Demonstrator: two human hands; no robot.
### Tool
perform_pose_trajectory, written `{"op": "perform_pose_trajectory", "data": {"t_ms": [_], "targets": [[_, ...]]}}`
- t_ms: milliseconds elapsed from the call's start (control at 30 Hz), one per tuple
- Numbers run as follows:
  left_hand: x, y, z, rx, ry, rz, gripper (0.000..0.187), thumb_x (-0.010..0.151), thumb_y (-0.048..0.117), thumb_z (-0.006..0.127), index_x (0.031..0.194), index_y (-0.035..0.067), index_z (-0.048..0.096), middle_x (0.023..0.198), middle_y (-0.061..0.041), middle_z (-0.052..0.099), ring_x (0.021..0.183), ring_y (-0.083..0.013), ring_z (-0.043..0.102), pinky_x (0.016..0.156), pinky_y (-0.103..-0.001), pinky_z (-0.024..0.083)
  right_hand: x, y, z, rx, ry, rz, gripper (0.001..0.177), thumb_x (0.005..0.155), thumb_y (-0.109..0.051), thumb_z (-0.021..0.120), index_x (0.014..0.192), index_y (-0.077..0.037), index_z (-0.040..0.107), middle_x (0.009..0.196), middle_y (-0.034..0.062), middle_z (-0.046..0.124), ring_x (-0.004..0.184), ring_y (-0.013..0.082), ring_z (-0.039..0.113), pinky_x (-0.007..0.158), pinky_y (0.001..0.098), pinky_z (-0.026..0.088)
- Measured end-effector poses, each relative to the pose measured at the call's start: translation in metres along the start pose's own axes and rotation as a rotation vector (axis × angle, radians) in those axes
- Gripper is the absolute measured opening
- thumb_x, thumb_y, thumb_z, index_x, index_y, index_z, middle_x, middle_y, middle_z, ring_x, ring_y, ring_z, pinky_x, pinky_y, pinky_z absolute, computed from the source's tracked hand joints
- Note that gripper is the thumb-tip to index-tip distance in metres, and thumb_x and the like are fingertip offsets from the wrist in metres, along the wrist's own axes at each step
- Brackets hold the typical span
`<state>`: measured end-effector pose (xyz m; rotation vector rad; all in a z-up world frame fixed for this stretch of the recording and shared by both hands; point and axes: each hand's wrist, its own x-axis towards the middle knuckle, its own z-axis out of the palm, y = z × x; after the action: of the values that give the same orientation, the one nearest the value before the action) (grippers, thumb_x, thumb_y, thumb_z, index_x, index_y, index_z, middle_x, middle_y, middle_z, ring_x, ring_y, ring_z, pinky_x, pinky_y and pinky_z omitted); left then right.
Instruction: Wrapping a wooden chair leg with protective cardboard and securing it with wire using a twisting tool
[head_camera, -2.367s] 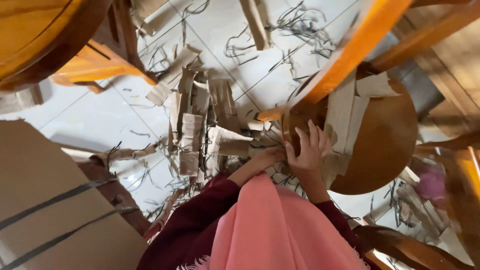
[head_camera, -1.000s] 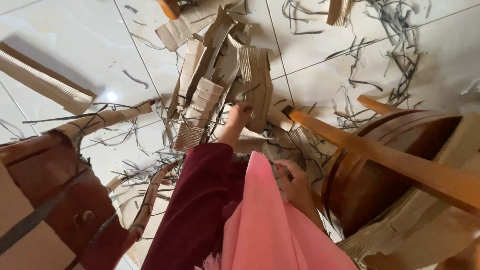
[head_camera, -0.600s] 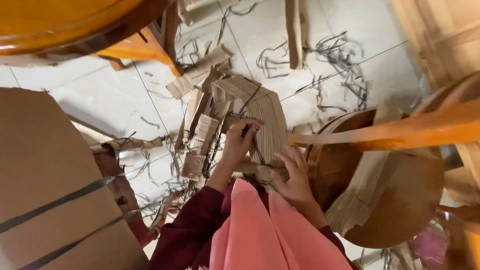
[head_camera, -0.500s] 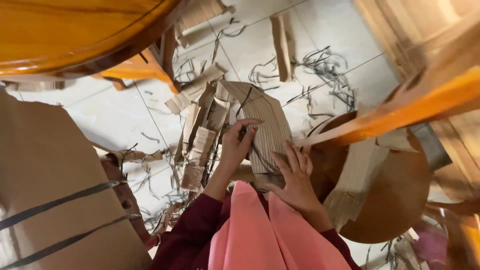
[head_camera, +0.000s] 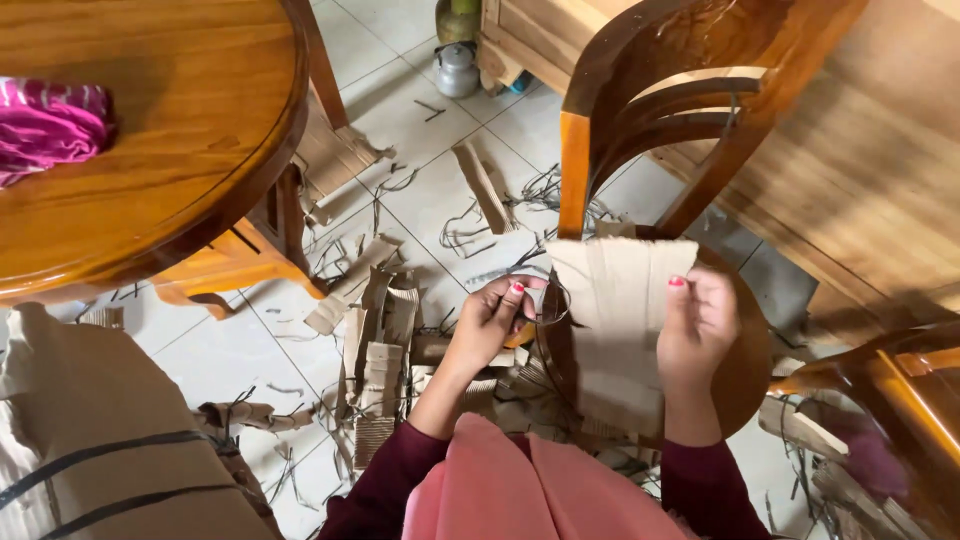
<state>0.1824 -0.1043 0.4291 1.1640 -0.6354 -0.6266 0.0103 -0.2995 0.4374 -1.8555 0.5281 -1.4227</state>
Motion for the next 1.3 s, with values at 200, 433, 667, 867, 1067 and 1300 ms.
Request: {"op": "perform_pose_trajectory", "data": {"t_ms": [200,433,667,867,1067,1300], "targets": [[0.012,-0.011,0.016,0.221,0.015,0.181,0.053,0.086,0.021,0.085,0.131,0.001,0.065,0.072,-0.004,0.061,0.061,-0.0119,0.049,0.059,-0.026,0.048,0.046,-0.02,0.032,0.118,0.061,-0.033,0.005,0.109,0.002,0.061,0.114,0.002,0.057,0.091,0.0105,0.065,0.087,0.0138,0.057,0.083,0.0317,0.05],[0.071,-0.037,0.041,0.272,0.146,0.416,0.028,0.094,0.018,0.076,0.073,0.009,0.059,0.067,-0.001,0.052,0.063,-0.0125,0.05,0.064,-0.025,0.045,0.063,-0.003,0.057,0.212,0.072,-0.057,0.009,0.11,-0.004,0.063,0.115,-0.002,0.057,0.092,0.0065,0.063,0.089,0.0108,0.057,0.086,0.0288,0.049],[0.063,-0.03,0.059,0.028,-0.04,0.306,0.023,0.105,0.015,0.054,0.121,0.003,0.065,0.073,0.001,0.047,0.066,-0.0094,0.046,0.068,-0.026,0.046,0.043,0.051,0.016,0.176,0.028,0.169,0.015,0.102,0.002,0.068,0.115,0.002,0.062,0.098,0.0123,0.068,0.093,0.0157,0.064,0.091,0.0338,0.053],[0.067,-0.046,0.087,0.003,-0.165,0.302,0.027,0.112,0.01,0.037,0.122,0.005,0.062,0.074,-0.002,0.055,0.066,-0.0095,0.042,0.068,-0.023,0.04,0.066,0.075,-0.049,0.077,0.209,0.037,0.015,0.107,0.001,0.067,0.119,0.001,0.059,0.1,0.0104,0.064,0.094,0.0144,0.061,0.089,0.0307,0.052],[0.091,-0.091,0.168,0.158,-0.333,0.192,0.024,0.109,0.018,0.049,0.124,0.007,0.064,0.098,-0.016,0.068,0.098,-0.0279,0.057,0.093,-0.039,0.046,0.061,0.059,-0.118,-0.091,0.328,-0.123,0.014,0.106,0.008,0.069,0.116,0.007,0.06,0.095,0.0177,0.064,0.088,0.02,0.063,0.083,0.035,0.053],[0.038,-0.055,0.176,0.511,-0.319,-0.022,0.05,0.098,0.03,0.069,0.137,0.0,0.06,0.143,-0.035,0.053,0.142,-0.0512,0.042,0.116,-0.059,0.036,0.053,0.045,-0.135,-0.056,0.292,-0.089,0.011,0.105,0.007,0.069,0.112,0.008,0.061,0.088,0.0143,0.061,0.082,0.0167,0.058,0.078,0.036,0.054]]}}
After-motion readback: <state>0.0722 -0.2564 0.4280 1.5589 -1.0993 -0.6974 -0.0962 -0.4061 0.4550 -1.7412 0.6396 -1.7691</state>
